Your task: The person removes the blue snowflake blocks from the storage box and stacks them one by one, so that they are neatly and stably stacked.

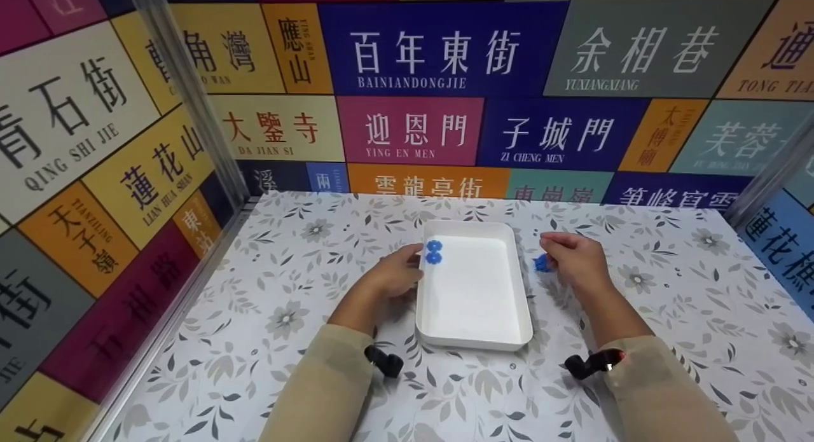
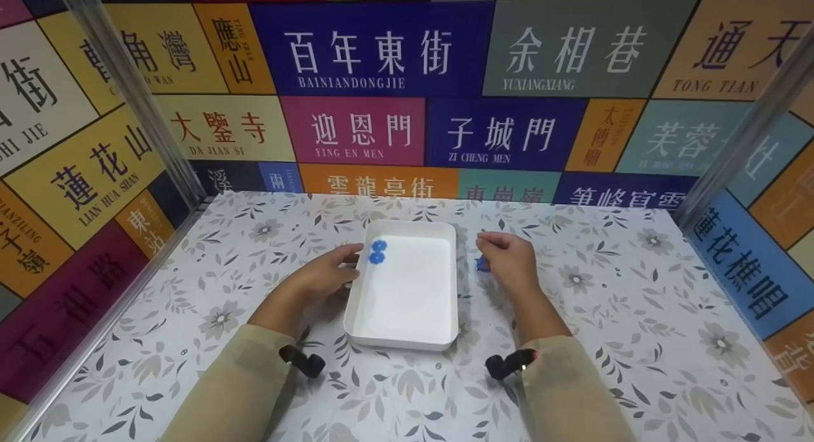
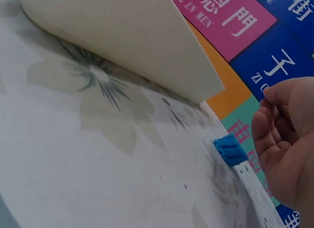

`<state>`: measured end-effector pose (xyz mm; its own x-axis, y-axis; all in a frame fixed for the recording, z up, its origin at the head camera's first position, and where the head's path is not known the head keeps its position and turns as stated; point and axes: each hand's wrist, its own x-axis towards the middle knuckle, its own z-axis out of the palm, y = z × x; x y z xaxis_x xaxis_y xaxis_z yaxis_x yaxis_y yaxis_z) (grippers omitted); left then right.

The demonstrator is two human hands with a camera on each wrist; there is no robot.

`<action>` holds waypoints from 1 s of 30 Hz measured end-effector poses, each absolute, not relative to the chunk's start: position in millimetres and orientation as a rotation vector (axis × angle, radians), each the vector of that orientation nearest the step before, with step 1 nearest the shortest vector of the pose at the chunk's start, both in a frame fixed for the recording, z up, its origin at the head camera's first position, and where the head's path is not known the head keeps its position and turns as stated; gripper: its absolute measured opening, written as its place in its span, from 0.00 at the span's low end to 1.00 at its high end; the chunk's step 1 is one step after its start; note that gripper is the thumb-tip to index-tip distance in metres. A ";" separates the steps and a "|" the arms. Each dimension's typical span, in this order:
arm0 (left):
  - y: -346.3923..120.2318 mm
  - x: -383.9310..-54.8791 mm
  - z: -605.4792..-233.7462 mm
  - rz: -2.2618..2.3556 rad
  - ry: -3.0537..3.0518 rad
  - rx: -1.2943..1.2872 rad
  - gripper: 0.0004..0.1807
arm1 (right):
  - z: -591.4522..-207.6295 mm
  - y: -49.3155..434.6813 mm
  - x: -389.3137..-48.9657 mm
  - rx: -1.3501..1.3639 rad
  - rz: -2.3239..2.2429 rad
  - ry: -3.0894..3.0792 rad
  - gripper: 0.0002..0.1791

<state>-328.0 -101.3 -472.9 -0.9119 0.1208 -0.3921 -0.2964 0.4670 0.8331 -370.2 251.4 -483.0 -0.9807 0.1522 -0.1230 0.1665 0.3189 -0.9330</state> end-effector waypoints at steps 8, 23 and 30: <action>-103.2 -329.7 -472.9 1.358 2.382 -0.096 0.37 | -464.9 213.0 -364.0 0.114 -1.931 2.361 0.21; -102.1 -328.2 -472.5 1.428 2.356 -0.104 0.37 | -443.4 146.9 -380.4 -0.064 -2.175 1.967 0.10; -100.6 -328.0 -472.1 1.456 2.321 -0.151 0.37 | -442.8 119.8 -404.2 -0.062 -2.123 1.999 0.13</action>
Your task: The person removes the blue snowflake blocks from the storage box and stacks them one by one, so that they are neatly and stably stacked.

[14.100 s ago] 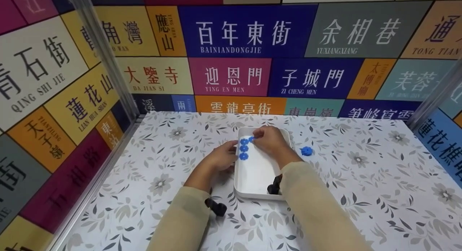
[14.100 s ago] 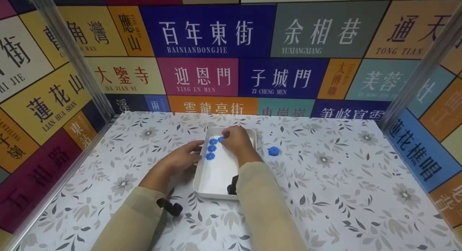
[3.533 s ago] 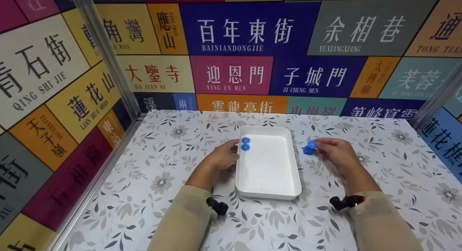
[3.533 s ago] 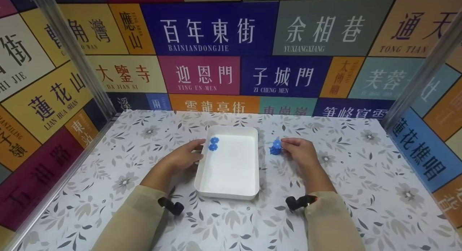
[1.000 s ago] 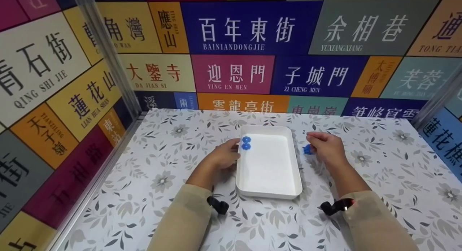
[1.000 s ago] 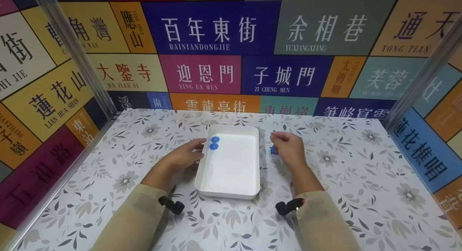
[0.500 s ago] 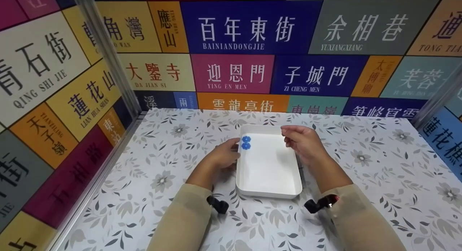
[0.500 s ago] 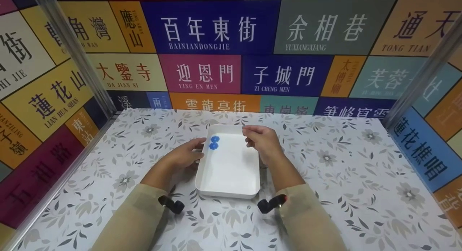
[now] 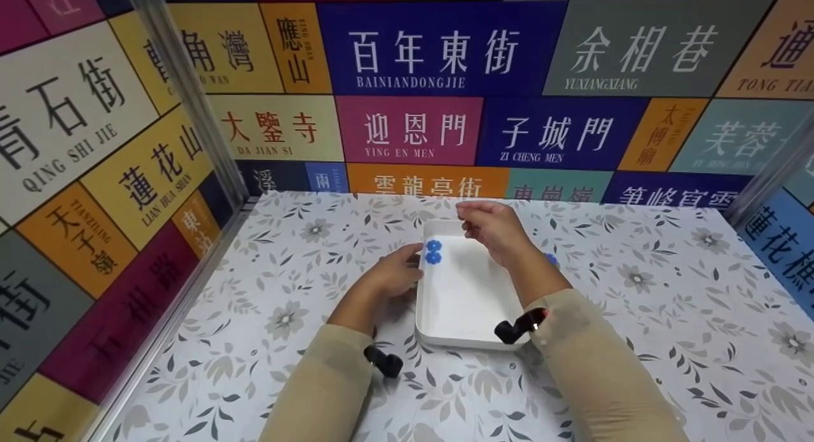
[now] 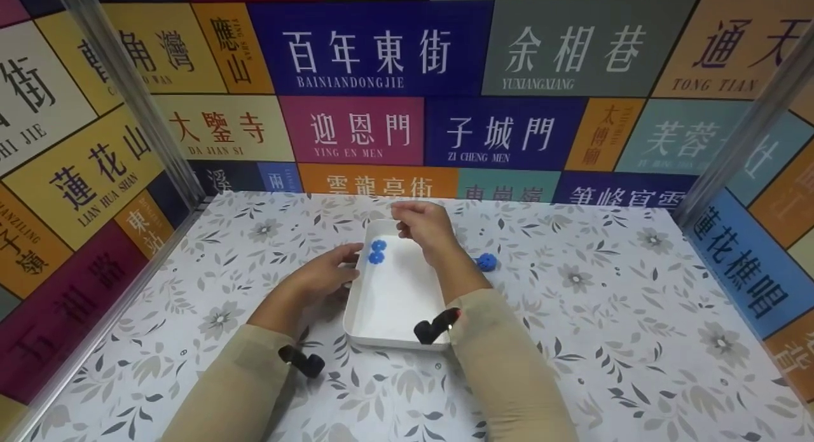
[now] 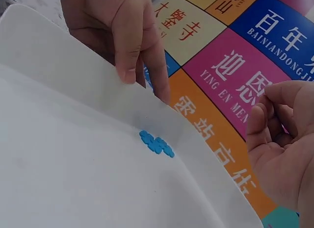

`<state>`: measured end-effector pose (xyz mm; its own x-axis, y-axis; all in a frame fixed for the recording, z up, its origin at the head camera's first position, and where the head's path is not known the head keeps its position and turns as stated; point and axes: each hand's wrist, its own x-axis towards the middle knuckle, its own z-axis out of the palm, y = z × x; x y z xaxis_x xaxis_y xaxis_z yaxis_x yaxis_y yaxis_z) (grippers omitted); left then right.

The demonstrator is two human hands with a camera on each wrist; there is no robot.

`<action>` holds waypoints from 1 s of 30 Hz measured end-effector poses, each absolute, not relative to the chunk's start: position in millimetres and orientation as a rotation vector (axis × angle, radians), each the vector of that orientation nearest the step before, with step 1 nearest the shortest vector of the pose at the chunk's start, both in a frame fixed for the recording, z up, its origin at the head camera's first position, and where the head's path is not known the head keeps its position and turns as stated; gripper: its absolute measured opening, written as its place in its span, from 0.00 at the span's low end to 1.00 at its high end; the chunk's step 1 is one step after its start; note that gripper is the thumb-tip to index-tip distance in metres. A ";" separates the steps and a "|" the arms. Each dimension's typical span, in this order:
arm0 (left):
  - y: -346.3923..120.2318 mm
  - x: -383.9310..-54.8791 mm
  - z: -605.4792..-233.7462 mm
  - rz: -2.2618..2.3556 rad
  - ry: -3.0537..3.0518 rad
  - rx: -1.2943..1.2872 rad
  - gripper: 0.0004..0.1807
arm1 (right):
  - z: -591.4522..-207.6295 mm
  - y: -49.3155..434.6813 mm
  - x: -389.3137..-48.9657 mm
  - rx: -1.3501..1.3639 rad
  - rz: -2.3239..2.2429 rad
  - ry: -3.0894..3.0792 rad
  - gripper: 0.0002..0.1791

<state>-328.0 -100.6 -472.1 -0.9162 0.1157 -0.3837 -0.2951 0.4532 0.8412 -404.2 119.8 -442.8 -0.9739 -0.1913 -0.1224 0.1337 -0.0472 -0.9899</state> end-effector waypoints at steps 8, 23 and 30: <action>-102.0 -329.2 -472.4 1.400 2.366 -0.074 0.37 | -465.0 107.8 -425.8 -0.068 -2.010 2.070 0.16; -105.8 -330.8 -473.6 1.353 2.408 -0.045 0.38 | -498.2 104.7 -430.1 -0.169 -1.695 2.317 0.18; -106.3 -330.7 -472.5 1.343 2.426 -0.016 0.37 | -503.6 103.1 -430.6 -0.248 -1.502 2.395 0.14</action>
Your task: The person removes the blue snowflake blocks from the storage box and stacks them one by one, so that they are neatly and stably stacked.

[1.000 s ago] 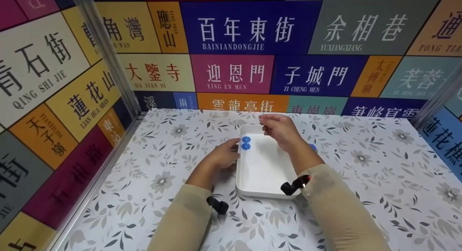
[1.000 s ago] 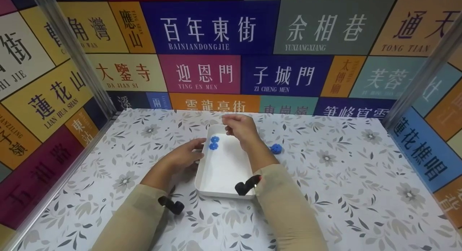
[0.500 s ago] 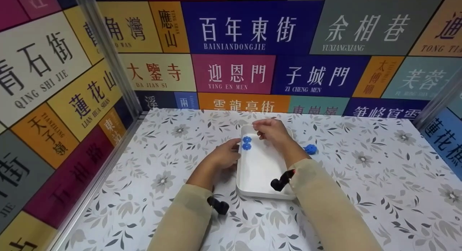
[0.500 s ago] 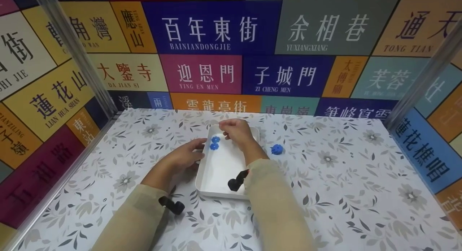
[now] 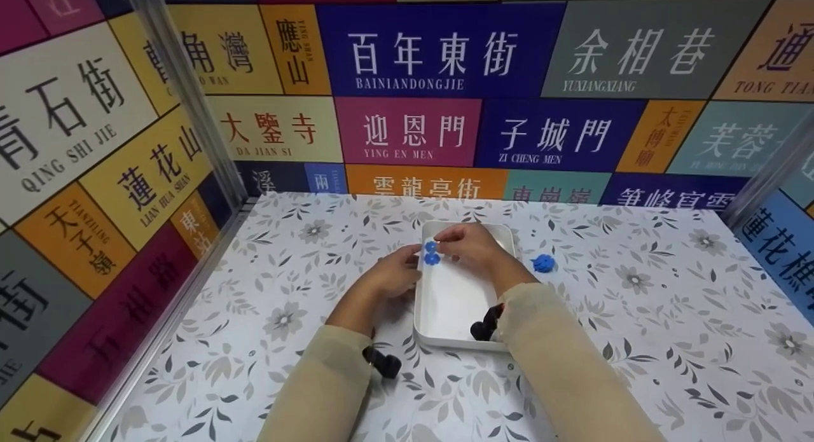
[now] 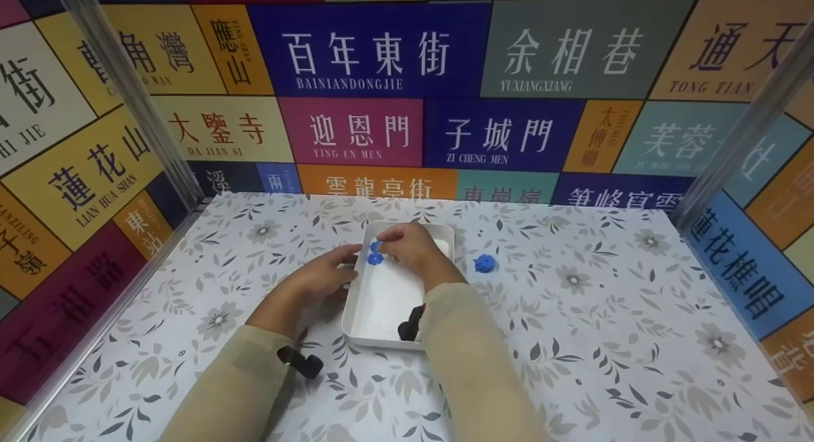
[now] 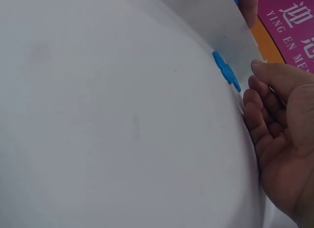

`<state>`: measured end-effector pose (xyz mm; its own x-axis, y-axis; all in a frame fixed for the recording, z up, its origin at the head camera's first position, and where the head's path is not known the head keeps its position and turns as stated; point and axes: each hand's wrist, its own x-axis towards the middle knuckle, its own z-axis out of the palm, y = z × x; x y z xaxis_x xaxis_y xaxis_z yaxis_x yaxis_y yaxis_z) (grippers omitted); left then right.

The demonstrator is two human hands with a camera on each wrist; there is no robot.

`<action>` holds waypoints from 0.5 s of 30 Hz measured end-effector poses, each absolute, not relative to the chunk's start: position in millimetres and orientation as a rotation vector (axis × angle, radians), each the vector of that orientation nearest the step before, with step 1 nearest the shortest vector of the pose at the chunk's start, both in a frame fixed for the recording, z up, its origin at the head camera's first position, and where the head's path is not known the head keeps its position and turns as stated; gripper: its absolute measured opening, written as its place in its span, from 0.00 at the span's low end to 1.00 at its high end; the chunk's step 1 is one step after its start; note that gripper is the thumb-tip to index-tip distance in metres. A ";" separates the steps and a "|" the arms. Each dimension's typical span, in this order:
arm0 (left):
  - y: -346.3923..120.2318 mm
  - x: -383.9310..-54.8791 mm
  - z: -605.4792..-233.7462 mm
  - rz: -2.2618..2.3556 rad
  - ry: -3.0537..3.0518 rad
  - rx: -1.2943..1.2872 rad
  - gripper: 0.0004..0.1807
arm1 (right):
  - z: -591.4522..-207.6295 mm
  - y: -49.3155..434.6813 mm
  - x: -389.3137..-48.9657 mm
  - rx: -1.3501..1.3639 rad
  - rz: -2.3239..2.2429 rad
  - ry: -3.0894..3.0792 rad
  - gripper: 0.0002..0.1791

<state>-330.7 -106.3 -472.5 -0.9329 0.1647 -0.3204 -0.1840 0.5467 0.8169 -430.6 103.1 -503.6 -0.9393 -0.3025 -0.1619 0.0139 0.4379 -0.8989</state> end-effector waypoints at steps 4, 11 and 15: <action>-107.4 -330.9 -473.1 1.337 2.438 0.009 0.37 | -505.1 102.5 -429.8 -0.285 -1.421 2.424 0.14; -108.5 -331.1 -474.2 1.344 2.441 0.030 0.38 | -507.7 99.4 -430.4 -0.363 -1.279 2.516 0.14; -107.6 -331.1 -475.2 1.343 2.463 0.069 0.37 | -507.3 100.2 -429.4 -0.466 -1.234 2.561 0.16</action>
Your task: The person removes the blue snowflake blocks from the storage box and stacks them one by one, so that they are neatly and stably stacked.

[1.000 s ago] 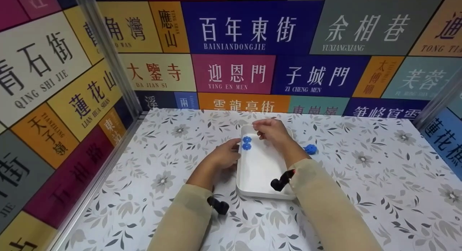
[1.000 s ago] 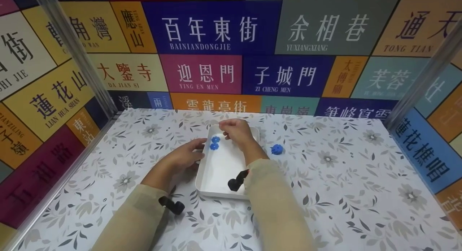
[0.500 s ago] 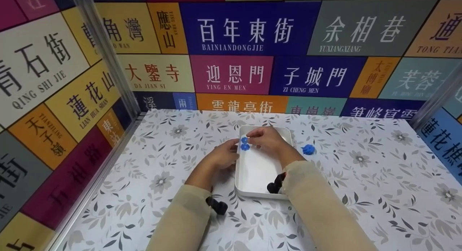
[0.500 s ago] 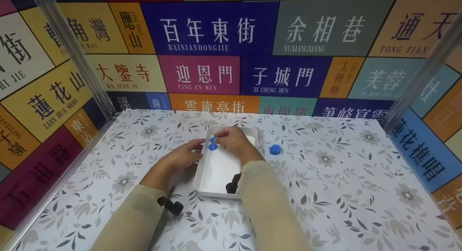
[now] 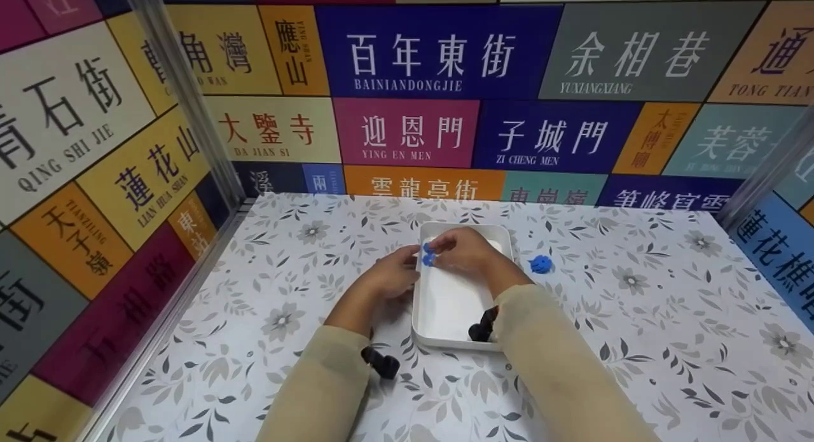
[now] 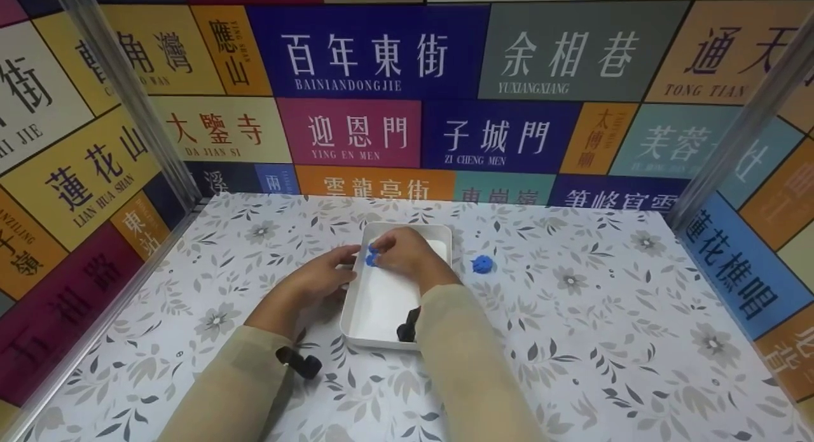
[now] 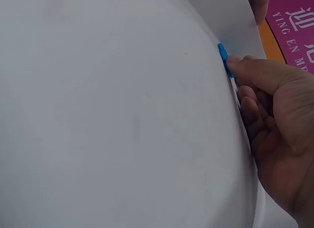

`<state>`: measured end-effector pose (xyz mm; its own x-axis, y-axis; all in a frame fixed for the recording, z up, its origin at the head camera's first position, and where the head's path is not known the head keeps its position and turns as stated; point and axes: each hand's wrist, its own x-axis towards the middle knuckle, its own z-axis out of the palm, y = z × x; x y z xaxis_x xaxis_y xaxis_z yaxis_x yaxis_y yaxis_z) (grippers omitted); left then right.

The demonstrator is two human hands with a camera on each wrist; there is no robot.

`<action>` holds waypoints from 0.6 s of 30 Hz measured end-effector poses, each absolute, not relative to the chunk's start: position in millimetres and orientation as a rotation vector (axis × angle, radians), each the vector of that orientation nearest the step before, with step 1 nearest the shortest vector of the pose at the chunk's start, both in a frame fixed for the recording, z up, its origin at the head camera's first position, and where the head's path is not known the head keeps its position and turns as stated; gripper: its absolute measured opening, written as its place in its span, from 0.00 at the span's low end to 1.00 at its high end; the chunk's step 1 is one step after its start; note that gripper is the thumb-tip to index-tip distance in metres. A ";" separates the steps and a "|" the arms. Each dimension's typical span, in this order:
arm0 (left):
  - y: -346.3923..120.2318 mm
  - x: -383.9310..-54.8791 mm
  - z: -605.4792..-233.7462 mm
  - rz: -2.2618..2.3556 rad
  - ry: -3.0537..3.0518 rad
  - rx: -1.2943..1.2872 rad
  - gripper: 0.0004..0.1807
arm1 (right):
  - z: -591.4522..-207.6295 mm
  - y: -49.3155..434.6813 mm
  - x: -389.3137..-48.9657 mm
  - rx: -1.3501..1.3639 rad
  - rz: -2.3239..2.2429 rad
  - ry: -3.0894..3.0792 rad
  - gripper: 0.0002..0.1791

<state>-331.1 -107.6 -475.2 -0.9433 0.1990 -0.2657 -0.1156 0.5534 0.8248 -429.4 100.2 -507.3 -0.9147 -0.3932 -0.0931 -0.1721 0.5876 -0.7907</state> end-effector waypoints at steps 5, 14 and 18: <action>-107.5 -331.5 -475.0 1.343 2.440 0.026 0.37 | -505.6 101.2 -426.8 -0.527 -1.189 2.599 0.17; -108.4 -332.1 -474.8 1.320 2.447 0.037 0.37 | -501.4 99.0 -422.8 -0.632 -1.136 2.617 0.15; -108.4 -331.9 -475.3 1.315 2.460 0.048 0.37 | -498.6 98.7 -421.5 -0.615 -1.110 2.601 0.15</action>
